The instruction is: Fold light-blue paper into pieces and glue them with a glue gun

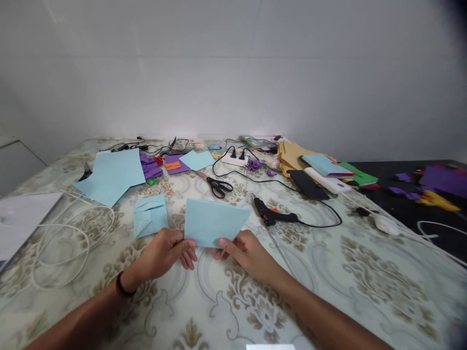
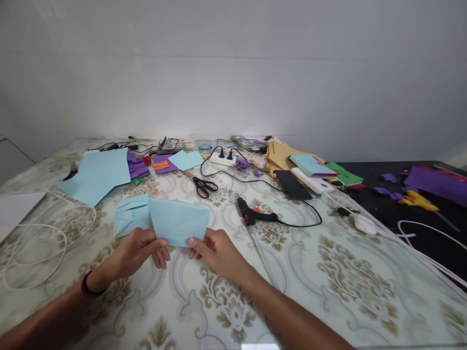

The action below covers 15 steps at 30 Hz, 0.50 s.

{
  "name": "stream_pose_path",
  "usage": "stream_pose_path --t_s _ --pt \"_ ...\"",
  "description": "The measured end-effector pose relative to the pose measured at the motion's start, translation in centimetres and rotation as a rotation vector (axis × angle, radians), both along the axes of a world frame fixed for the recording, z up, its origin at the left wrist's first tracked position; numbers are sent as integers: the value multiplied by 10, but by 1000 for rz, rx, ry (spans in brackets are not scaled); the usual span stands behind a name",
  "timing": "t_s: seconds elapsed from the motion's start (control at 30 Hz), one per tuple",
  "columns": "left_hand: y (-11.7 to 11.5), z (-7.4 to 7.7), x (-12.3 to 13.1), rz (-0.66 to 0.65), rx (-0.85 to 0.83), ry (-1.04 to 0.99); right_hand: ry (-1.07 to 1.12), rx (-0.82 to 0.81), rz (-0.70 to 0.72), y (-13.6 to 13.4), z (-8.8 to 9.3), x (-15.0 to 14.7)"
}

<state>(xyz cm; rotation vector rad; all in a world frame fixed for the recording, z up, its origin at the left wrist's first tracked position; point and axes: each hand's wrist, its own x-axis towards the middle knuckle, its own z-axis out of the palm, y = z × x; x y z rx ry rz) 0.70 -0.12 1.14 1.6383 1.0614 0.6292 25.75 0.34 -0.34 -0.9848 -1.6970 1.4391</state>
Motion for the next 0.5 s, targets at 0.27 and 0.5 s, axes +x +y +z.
stream_pose_path --t_s 0.27,0.5 --pt "-1 3 2 13 119 130 -94 125 -3 -3 6 2" --pt "-1 3 1 89 114 108 -108 106 -46 -3 10 3"
